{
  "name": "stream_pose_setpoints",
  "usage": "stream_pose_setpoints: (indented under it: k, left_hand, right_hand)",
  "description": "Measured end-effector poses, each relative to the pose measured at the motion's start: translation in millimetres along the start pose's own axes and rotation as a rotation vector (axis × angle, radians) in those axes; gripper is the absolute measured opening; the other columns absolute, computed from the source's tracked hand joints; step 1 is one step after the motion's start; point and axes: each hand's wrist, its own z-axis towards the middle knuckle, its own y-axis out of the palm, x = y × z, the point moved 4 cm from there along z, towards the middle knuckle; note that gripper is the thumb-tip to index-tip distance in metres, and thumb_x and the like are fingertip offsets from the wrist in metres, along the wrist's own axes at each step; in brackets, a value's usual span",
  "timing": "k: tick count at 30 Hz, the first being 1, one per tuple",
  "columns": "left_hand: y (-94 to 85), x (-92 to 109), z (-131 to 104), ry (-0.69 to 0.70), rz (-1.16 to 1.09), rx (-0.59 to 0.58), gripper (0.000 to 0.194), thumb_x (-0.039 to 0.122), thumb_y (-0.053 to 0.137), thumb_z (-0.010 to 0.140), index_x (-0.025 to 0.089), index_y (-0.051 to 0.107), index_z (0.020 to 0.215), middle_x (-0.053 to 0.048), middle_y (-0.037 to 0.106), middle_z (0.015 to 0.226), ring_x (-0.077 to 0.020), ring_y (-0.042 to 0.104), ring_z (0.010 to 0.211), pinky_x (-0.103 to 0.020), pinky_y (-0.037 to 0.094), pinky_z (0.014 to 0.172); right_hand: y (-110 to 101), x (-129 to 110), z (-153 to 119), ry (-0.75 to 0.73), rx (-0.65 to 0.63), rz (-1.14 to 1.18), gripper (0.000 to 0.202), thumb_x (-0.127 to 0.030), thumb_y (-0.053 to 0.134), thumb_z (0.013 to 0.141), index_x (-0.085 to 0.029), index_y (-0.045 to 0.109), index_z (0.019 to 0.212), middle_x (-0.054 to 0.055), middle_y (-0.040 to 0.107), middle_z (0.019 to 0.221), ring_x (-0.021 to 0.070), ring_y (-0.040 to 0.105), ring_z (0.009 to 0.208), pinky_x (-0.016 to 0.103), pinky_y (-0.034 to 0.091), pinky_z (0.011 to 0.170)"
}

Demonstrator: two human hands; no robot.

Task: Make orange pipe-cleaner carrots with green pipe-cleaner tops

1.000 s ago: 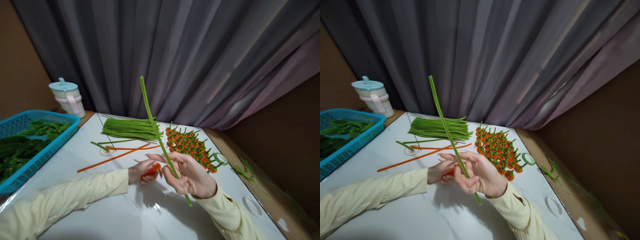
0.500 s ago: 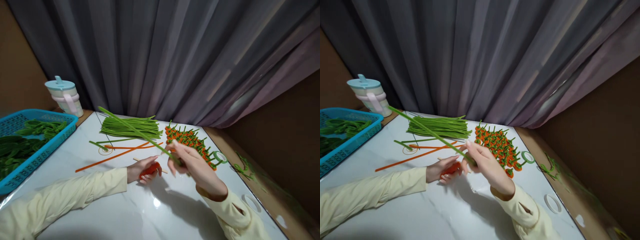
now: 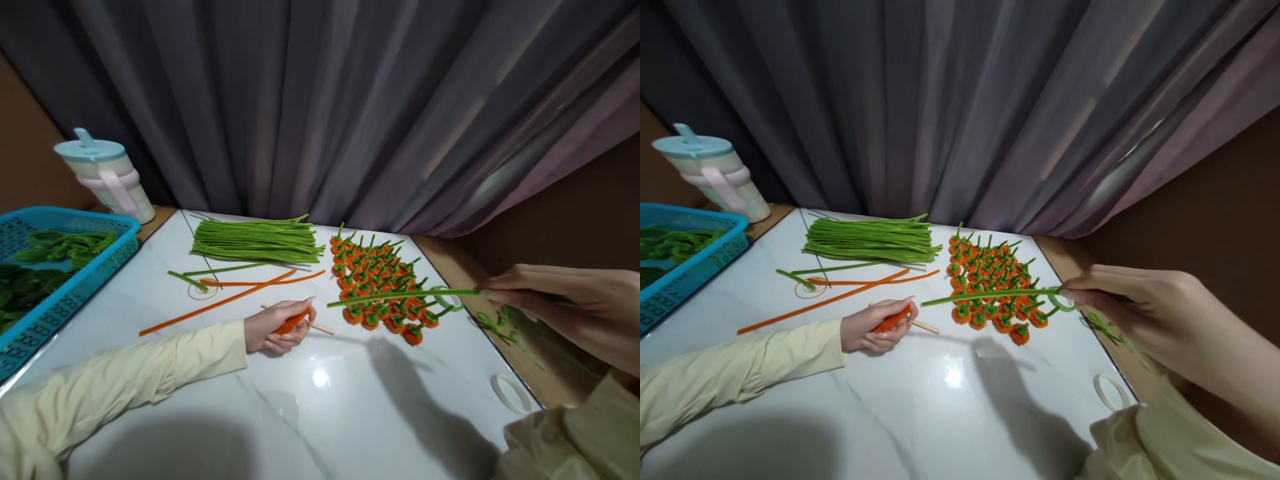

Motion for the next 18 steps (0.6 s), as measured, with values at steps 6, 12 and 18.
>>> stream_pose_setpoints:
  k: [6,12,18]
  left_hand:
    - [3.4,-5.3,0.3,-0.067,0.093,-0.041,0.046,0.057,0.035,0.085,0.017,0.045,0.066,0.008,0.03,0.035,-0.0032,0.013,0.025,-0.011,0.014,0.022]
    - [3.8,-3.9,-0.3,-0.081,0.119,-0.008,0.048,0.06,0.044,0.079,0.015,0.046,0.062,0.009,0.024,0.035,-0.0036,0.015,0.028,-0.012,0.017,0.025]
    - [3.9,-4.0,-0.5,-0.08,0.114,-0.027,0.049,0.059,0.044,0.08,0.015,0.046,0.06,0.009,0.023,0.035,-0.0037,0.014,0.029,-0.013,0.015,0.026]
  right_hand:
    - [18.8,8.0,14.4,0.115,-0.206,0.194,0.035,-0.051,0.047,0.081,-0.021,0.066,0.077,0.006,0.068,0.068,0.0146,0.061,0.053,0.021,0.047,0.049]
    - [34.1,5.5,25.9,0.128,-0.292,0.288,0.035,-0.047,0.048,0.08,-0.017,0.065,0.076,0.008,0.065,0.066,0.0136,0.056,0.052,0.023,0.043,0.048]
    - [32.1,0.7,26.3,0.142,-0.265,0.331,0.031,-0.046,0.053,0.078,-0.018,0.065,0.074,0.008,0.065,0.066,0.0136,0.057,0.053,0.023,0.044,0.05]
